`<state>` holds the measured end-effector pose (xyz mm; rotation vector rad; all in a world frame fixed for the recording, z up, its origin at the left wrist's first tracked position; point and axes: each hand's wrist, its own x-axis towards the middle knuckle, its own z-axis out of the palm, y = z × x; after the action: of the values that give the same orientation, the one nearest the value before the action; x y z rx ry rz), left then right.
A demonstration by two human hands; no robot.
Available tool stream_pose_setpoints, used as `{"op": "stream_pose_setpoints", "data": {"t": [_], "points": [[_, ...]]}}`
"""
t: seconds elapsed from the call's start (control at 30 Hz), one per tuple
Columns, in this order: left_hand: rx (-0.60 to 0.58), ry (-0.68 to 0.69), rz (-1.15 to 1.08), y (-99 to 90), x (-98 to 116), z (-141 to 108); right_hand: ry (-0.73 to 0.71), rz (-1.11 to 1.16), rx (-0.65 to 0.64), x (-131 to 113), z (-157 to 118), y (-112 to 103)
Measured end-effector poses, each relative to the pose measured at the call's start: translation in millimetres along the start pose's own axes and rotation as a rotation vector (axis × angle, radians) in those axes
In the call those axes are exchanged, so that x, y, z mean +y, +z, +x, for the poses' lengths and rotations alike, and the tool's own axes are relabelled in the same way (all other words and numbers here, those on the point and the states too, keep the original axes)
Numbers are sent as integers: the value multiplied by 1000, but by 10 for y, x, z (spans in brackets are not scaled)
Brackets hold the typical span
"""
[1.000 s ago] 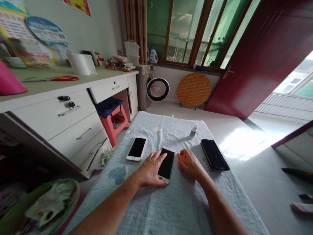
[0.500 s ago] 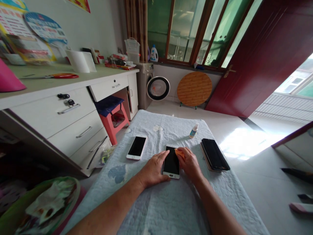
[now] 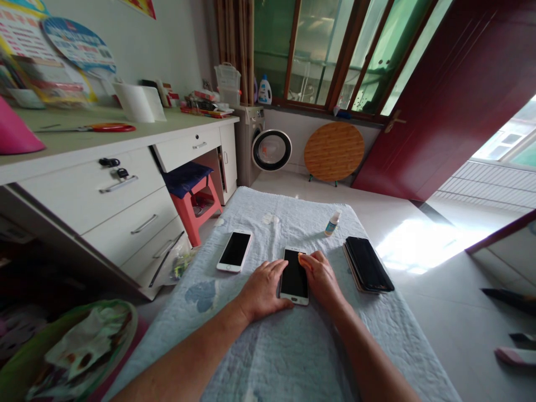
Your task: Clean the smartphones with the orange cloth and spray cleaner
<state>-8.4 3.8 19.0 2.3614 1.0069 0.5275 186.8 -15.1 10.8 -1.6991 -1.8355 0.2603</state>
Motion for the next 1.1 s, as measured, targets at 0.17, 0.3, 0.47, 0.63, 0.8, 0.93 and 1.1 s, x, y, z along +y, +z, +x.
{"op": "stream_pose_setpoints", "data": {"t": [0.17,0.3,0.47,0.63,0.8,0.93,1.1], "points": [[2,6,32,4,-4,1,-82,16,-48,-104,10,-19],[-4,14,26,12,-17,4,-211,54,-204,-204,-41,-91],[-15,-13,16,8,-25,6,-293,68,-351,-253,-90,-155],[-12,-3,28,-7,-20,5,-251,13,-225,-158,-45,-77],[-23,28,90,-18,-19,-7,-137,-59,-70,-24,32,-39],[-23,42,138,-29,11,-21,-4,-109,21,99,96,-25],[-30,40,162,-36,54,-18,64,-141,69,185,150,26]]}}
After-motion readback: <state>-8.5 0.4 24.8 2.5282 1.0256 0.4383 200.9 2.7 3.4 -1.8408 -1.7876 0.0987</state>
